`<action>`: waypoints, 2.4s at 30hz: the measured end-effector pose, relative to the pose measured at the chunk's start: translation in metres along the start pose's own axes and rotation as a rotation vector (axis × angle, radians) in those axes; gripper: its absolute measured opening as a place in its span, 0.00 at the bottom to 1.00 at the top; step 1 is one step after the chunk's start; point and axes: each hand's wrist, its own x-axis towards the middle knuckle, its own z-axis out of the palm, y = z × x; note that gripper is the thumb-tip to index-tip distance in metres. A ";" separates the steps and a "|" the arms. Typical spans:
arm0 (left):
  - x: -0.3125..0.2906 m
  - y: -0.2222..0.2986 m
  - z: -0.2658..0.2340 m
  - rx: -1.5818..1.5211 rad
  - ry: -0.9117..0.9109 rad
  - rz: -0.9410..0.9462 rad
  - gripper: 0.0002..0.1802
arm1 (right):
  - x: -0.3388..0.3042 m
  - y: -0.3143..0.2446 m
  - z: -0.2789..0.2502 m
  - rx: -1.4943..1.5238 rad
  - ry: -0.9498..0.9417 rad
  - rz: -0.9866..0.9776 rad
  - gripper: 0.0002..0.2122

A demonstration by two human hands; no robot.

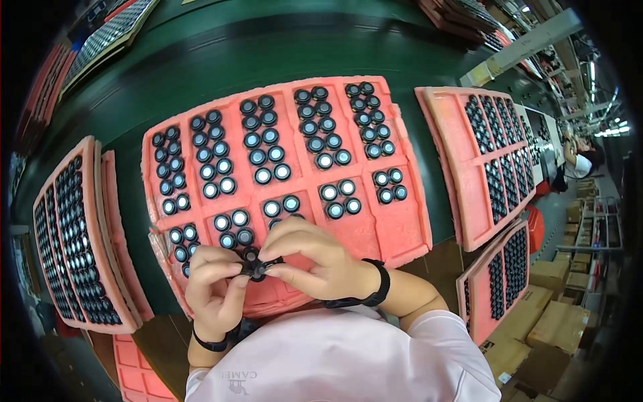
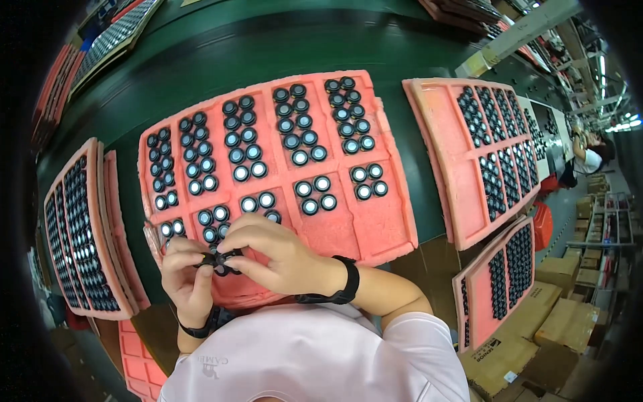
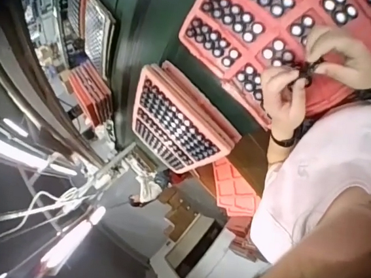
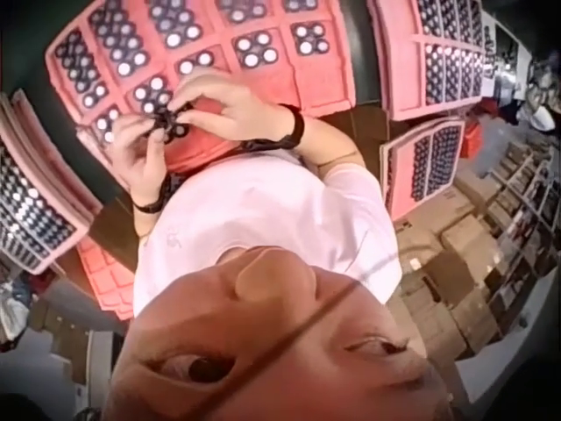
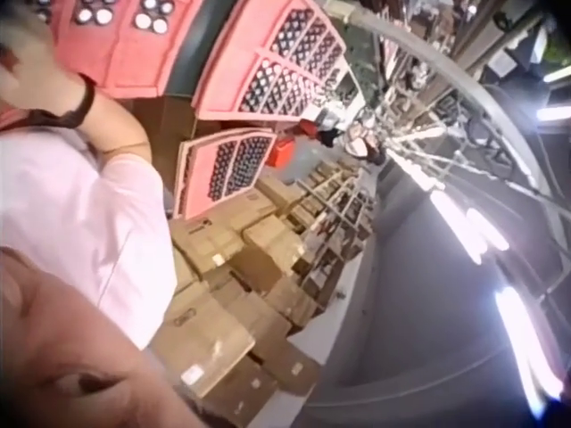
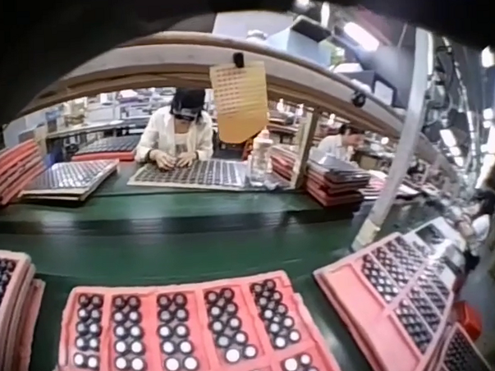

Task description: The person picks up two sensors from a foam tray, rotates them to view different sides, and touches them together. After separating the sensors, the person returns them to the tray and repeats the process with other sensors.

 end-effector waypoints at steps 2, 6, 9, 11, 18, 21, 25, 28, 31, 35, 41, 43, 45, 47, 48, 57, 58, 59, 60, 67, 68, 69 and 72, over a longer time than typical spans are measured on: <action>-0.003 0.002 -0.002 0.096 -0.032 0.009 0.12 | -0.001 0.000 0.000 0.038 -0.009 -0.013 0.12; -0.001 0.003 0.000 0.134 -0.029 0.025 0.13 | -0.001 -0.001 -0.002 0.041 -0.014 -0.003 0.11; 0.001 0.004 0.002 0.147 -0.034 0.042 0.13 | -0.001 -0.002 -0.003 0.052 -0.012 0.004 0.10; 0.002 0.003 0.002 0.155 -0.036 0.050 0.12 | -0.001 -0.001 -0.004 0.050 -0.017 0.002 0.10; 0.005 0.003 0.003 0.169 -0.056 0.079 0.12 | -0.001 -0.001 -0.005 0.049 -0.022 0.004 0.10; 0.005 0.002 0.003 0.157 -0.047 0.071 0.12 | -0.001 -0.002 -0.005 0.039 -0.012 -0.002 0.10; 0.005 0.002 0.004 0.150 -0.046 0.059 0.11 | 0.000 -0.001 -0.006 0.046 -0.015 -0.013 0.10; 0.004 0.001 0.001 0.150 -0.051 0.060 0.12 | -0.002 -0.001 -0.005 0.048 -0.027 0.007 0.11; 0.002 0.001 0.000 0.148 -0.062 0.078 0.14 | -0.002 -0.007 -0.004 0.035 -0.026 0.047 0.12; -0.003 0.004 -0.005 0.198 -0.022 -0.001 0.15 | -0.005 -0.008 -0.003 -0.010 -0.023 0.110 0.13; -0.026 -0.004 -0.030 0.337 -0.100 -0.062 0.15 | -0.009 -0.004 -0.004 -0.087 -0.129 0.099 0.13; -0.038 -0.001 -0.040 0.393 -0.078 -0.116 0.15 | -0.012 -0.003 -0.007 -0.129 -0.193 0.110 0.14; -0.038 -0.001 -0.046 0.493 -0.196 -0.016 0.17 | -0.019 -0.004 -0.009 -0.147 -0.265 0.122 0.14; -0.042 -0.005 -0.051 0.547 -0.226 -0.008 0.17 | -0.023 -0.007 -0.011 -0.301 -0.333 0.175 0.15; -0.042 -0.008 -0.053 0.567 -0.281 0.049 0.17 | -0.023 -0.005 -0.011 -0.262 -0.361 0.172 0.15; -0.055 -0.016 -0.058 0.704 -0.405 0.265 0.15 | -0.022 0.001 0.018 -0.548 -0.671 -0.041 0.12; -0.055 -0.016 -0.058 0.743 -0.434 0.286 0.14 | -0.021 0.000 0.022 -0.582 -0.718 -0.088 0.12; -0.055 -0.016 -0.058 0.782 -0.462 0.306 0.13 | -0.020 0.000 0.025 -0.615 -0.766 -0.136 0.12; -0.056 -0.016 -0.059 0.821 -0.490 0.326 0.12 | -0.022 0.001 0.027 -0.614 -0.769 -0.133 0.12; -0.056 -0.015 -0.061 0.857 -0.524 0.359 0.09 | -0.030 0.003 0.029 -0.713 -0.886 -0.210 0.11; -0.055 -0.015 -0.061 0.854 -0.520 0.356 0.08 | -0.029 0.003 0.030 -0.714 -0.887 -0.210 0.11; -0.054 -0.015 -0.061 0.854 -0.520 0.357 0.08 | -0.027 0.002 0.031 -0.733 -0.854 -0.202 0.11; -0.052 -0.016 -0.060 0.829 -0.539 0.329 0.08 | -0.025 0.001 0.034 -0.773 -0.786 -0.183 0.11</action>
